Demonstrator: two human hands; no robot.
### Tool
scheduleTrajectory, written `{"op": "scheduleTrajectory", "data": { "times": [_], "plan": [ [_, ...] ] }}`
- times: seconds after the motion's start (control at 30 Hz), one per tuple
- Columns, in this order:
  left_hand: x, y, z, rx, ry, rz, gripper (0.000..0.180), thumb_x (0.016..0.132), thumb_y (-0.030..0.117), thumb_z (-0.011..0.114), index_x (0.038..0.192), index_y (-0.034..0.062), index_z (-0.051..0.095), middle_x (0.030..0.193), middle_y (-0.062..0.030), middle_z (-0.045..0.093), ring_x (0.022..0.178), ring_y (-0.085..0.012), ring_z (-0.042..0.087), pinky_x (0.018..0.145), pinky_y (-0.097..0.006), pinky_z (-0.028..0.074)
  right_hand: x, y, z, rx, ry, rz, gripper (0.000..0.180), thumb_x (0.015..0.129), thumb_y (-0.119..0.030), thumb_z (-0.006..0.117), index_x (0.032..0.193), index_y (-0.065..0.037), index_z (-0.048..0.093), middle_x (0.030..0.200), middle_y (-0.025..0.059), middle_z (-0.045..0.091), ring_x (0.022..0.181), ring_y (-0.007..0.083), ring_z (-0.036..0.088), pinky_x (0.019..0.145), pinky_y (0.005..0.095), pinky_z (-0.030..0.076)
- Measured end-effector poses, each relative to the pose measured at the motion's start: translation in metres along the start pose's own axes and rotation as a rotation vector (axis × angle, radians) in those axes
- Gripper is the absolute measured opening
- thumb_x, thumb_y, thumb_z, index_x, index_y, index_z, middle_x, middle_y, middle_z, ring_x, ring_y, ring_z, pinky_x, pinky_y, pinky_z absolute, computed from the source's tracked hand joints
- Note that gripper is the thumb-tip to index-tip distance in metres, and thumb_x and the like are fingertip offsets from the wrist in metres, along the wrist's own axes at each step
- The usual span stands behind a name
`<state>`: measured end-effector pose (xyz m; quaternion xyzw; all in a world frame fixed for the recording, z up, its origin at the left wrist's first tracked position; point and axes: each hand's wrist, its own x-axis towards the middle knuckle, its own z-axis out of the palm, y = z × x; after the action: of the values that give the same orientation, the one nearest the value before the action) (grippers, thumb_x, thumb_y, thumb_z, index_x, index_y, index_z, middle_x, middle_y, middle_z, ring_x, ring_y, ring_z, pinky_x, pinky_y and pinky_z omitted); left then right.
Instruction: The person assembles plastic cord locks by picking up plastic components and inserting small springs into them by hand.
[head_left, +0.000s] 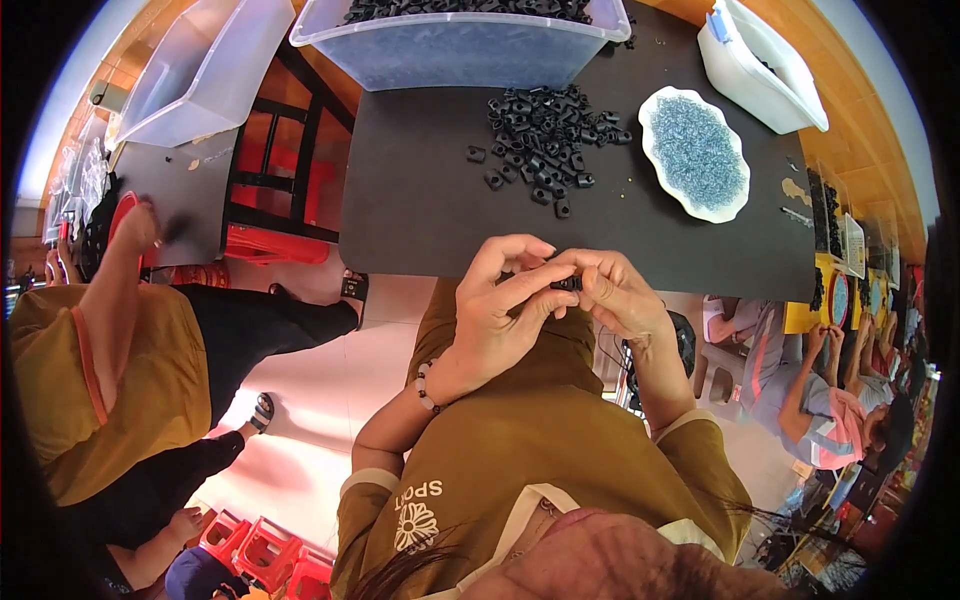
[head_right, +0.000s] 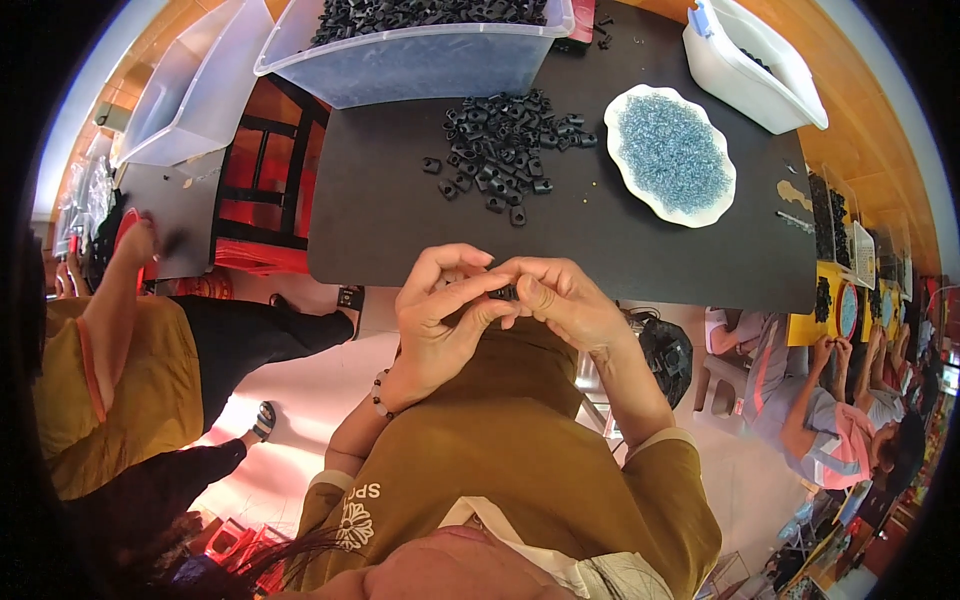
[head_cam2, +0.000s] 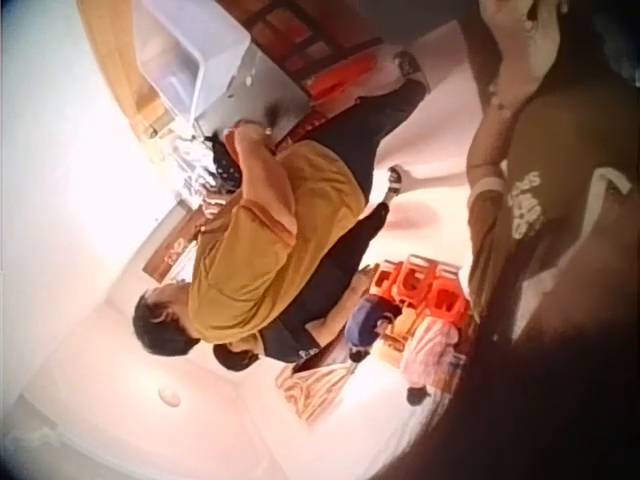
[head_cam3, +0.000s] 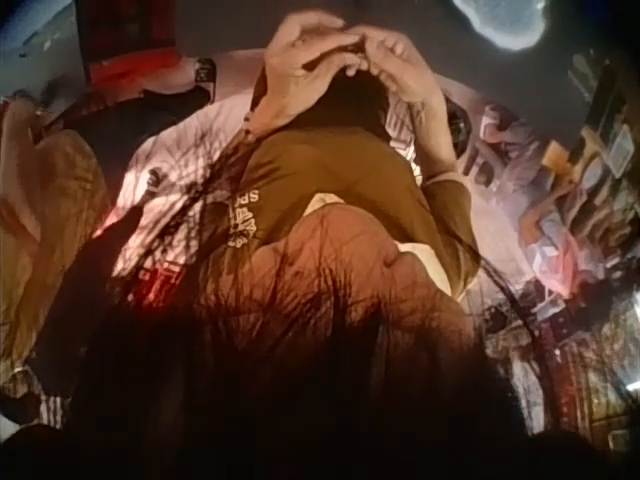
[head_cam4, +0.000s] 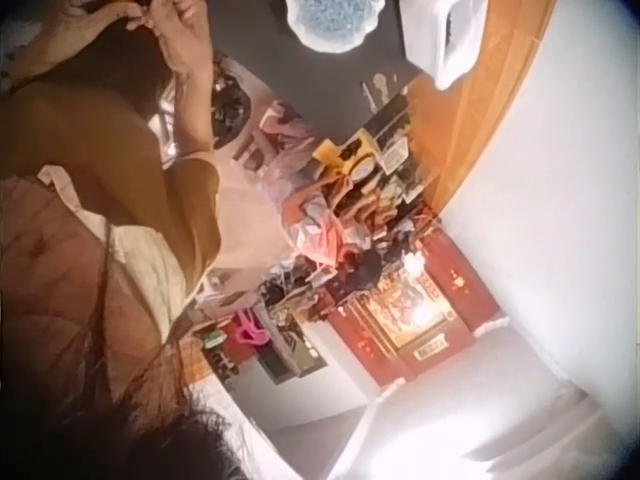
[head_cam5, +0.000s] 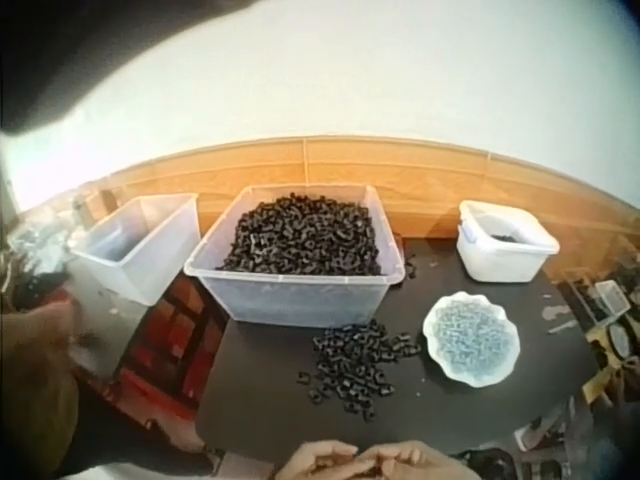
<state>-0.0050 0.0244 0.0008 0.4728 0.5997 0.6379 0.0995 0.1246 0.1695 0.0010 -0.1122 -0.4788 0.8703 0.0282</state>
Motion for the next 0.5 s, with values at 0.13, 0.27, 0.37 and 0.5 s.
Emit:
{"op": "scheduleTrajectory", "data": {
  "times": [0.13, 0.27, 0.37, 0.5],
  "plan": [
    [-0.005, 0.004, 0.001, -0.045, -0.061, -0.107, 0.035, 0.076, -0.002, 0.084, 0.109, 0.0038, 0.076, 0.112, -0.0082, 0.062, 0.083, -0.0152, 0.066, 0.070, -0.027, 0.058, -0.004, 0.009, -0.001, 0.125, -0.010, 0.018, 0.054, 0.099, -0.045, 0.065, 0.121, 0.005, 0.066, 0.099, 0.0062, 0.070, 0.089, 0.0113, 0.064, 0.083, 0.0261, 0.050],
    [-0.004, 0.010, -0.003, 0.039, -0.101, -0.075, 0.033, 0.076, 0.001, 0.084, 0.108, 0.0039, 0.075, 0.109, -0.0072, 0.064, 0.081, -0.0172, 0.063, 0.071, -0.028, 0.056, -0.008, 0.013, 0.000, 0.182, 0.017, 0.006, 0.050, 0.099, -0.041, 0.066, 0.120, 0.005, 0.067, 0.098, 0.0069, 0.070, 0.090, 0.0124, 0.064, 0.084, 0.0275, 0.051],
    [-0.002, 0.012, -0.007, 0.134, -0.136, 0.021, 0.032, 0.075, 0.002, 0.084, 0.105, 0.0034, 0.075, 0.106, -0.0065, 0.065, 0.083, -0.0197, 0.063, 0.072, -0.030, 0.055, -0.010, 0.016, -0.001, 0.222, 0.029, 0.015, 0.047, 0.100, -0.038, 0.066, 0.118, 0.005, 0.068, 0.100, 0.0080, 0.070, 0.091, 0.0141, 0.065, 0.085, 0.0286, 0.051],
    [-0.004, 0.015, -0.008, 0.166, -0.138, 0.037, 0.031, 0.075, 0.003, 0.084, 0.104, 0.0030, 0.075, 0.106, -0.0061, 0.066, 0.084, -0.0210, 0.062, 0.072, -0.033, 0.053, -0.008, 0.018, 0.007, 0.208, 0.032, 0.000, 0.045, 0.100, -0.036, 0.065, 0.117, 0.006, 0.068, 0.101, 0.0104, 0.072, 0.093, 0.0158, 0.067, 0.085, 0.0293, 0.053]
  ]
}}
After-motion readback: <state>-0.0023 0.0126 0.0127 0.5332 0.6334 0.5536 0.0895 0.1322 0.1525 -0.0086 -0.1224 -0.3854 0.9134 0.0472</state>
